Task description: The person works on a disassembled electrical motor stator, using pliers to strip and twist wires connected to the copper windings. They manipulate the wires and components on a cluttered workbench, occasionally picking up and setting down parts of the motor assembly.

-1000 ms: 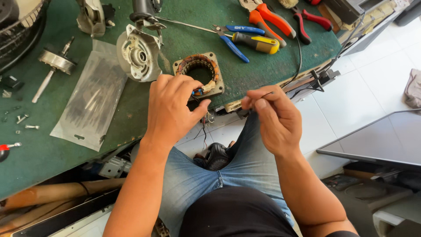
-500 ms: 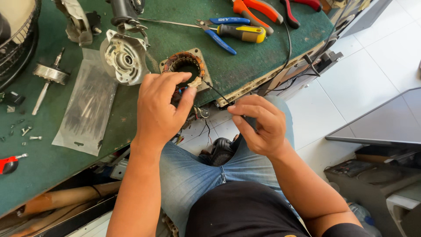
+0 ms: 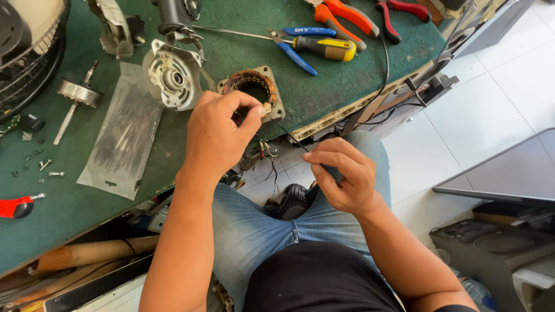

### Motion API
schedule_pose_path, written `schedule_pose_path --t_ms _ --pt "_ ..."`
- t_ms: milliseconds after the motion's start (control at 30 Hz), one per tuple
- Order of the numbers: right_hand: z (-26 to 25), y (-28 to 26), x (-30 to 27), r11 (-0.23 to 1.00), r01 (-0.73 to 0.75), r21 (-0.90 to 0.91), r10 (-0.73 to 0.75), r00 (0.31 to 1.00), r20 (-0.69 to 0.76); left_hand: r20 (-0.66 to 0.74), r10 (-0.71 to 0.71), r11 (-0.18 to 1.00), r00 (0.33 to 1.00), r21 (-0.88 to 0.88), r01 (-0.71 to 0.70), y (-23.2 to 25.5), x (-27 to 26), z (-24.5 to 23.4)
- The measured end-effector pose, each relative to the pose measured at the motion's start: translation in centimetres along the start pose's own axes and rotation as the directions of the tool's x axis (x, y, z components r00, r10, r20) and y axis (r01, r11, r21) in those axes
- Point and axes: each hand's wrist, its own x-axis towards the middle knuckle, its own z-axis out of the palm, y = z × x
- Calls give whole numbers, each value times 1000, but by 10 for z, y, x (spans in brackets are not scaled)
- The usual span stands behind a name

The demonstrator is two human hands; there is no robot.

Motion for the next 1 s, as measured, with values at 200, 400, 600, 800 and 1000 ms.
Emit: schedule_pose_path --t_ms 200,400,600,800,1000 --pt "5 3 -4 999 -30 10 30 1000 -6 66 -42 999 997 11 41 1 0 -2" --pt "12 7 -8 997 -74 30 76 995 -59 115 -56 998 992 41 52 9 4 -7" --pt "28 12 -11 984 -152 93 159 984 -75 154 -59 997 986 56 51 2 6 -6" --pt "26 5 -8 985 -162 67 166 984 -65 190 -88 996 978 41 82 3 9 -12" --pt "23 7 -19 980 -191 49 194 979 -60 198 -65 996 978 67 52 -3 10 -8"
